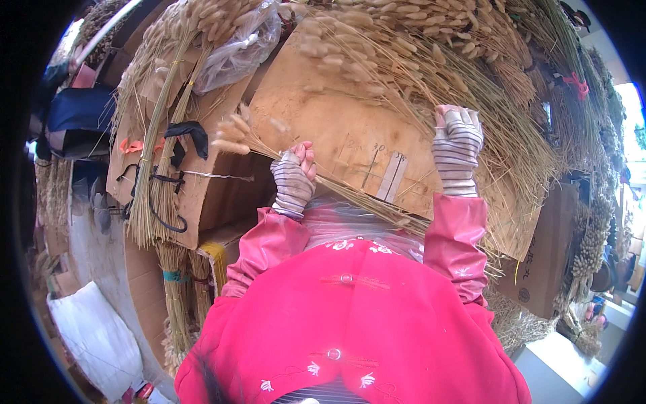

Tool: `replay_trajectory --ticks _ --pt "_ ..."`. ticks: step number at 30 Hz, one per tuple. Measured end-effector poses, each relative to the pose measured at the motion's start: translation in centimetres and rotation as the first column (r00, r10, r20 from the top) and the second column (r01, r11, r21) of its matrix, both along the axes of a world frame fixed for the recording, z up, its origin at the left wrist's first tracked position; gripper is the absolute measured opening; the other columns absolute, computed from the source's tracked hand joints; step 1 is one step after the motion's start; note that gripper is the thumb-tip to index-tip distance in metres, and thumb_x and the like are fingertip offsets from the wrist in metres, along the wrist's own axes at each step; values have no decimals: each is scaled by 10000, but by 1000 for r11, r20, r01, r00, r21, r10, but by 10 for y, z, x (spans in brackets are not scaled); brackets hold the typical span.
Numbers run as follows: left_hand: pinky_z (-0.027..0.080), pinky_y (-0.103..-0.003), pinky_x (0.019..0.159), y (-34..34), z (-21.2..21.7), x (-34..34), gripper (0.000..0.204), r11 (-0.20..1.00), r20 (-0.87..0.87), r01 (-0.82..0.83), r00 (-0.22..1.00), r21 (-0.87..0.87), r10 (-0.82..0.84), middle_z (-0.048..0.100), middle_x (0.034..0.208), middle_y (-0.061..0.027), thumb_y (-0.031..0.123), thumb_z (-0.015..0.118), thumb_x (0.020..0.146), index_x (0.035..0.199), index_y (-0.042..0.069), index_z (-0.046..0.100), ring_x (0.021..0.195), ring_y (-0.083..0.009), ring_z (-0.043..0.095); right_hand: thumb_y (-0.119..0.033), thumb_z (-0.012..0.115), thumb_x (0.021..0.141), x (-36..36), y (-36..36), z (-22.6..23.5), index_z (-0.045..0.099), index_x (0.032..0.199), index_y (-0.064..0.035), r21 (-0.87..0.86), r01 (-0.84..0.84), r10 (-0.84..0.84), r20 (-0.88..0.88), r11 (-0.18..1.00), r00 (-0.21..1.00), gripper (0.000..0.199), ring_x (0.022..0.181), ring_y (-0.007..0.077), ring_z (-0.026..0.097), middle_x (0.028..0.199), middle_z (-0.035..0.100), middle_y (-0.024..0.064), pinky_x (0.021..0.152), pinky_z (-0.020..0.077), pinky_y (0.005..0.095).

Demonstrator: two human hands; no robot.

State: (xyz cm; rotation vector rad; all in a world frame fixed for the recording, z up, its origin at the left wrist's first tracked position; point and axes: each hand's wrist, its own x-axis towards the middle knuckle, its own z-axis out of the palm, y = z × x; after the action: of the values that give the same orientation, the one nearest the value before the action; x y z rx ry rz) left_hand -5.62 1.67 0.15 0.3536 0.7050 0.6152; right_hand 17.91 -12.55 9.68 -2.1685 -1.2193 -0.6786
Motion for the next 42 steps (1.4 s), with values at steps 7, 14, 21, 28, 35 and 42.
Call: replay_trajectory --ticks 7,14,21,28,35,42 --pt "344 -190 426 -5 13 7 190 993 -146 -116 983 -28 111 497 682 26 194 572 809 931 55 526 595 -64 488 -13 561 725 -6 4 15 591 795 -65 99 -43 46 -26 994 999 91 568 240 509 635 532 102 535 416 318" --pt "329 -222 353 -3 9 7 88 992 -68 -124 990 -37 121 555 755 -26 145 548 826 885 94 509 594 -86 523 -140 538 706 -8 5 1 599 807 -46 -862 -343 -282 -457 372 844 150 707 294 594 692 579 138 637 478 340" --pt "368 -175 437 -3 5 5 161 994 -16 -87 996 -64 87 522 687 42 197 562 824 922 71 538 613 -49 524 -87 537 762 -11 2 7 571 728 -45 14 -105 103 -332 994 938 63 597 310 526 675 577 125 574 431 346" --pt "291 -201 364 1 3 6 193 998 20 -64 998 7 64 513 677 -19 186 531 842 961 35 511 430 -68 391 -33 581 745 -26 -17 -10 487 678 -13 -147 -352 225 -535 925 815 118 493 250 396 541 411 117 490 347 330" --pt "237 -202 343 2 -4 7 218 998 103 -57 993 19 55 567 946 -150 179 433 890 994 -3 495 376 -46 264 -56 596 726 -41 -58 -18 473 647 -17 -274 -426 266 -470 862 841 151 528 323 439 562 419 164 496 353 372" --pt "240 -207 347 3 -6 7 241 997 165 -50 985 56 40 569 962 -152 179 423 893 1011 -20 489 373 -48 267 -26 588 688 -45 -78 -21 558 718 -23 -346 -407 144 -585 845 798 42 607 320 523 627 526 154 554 411 363"
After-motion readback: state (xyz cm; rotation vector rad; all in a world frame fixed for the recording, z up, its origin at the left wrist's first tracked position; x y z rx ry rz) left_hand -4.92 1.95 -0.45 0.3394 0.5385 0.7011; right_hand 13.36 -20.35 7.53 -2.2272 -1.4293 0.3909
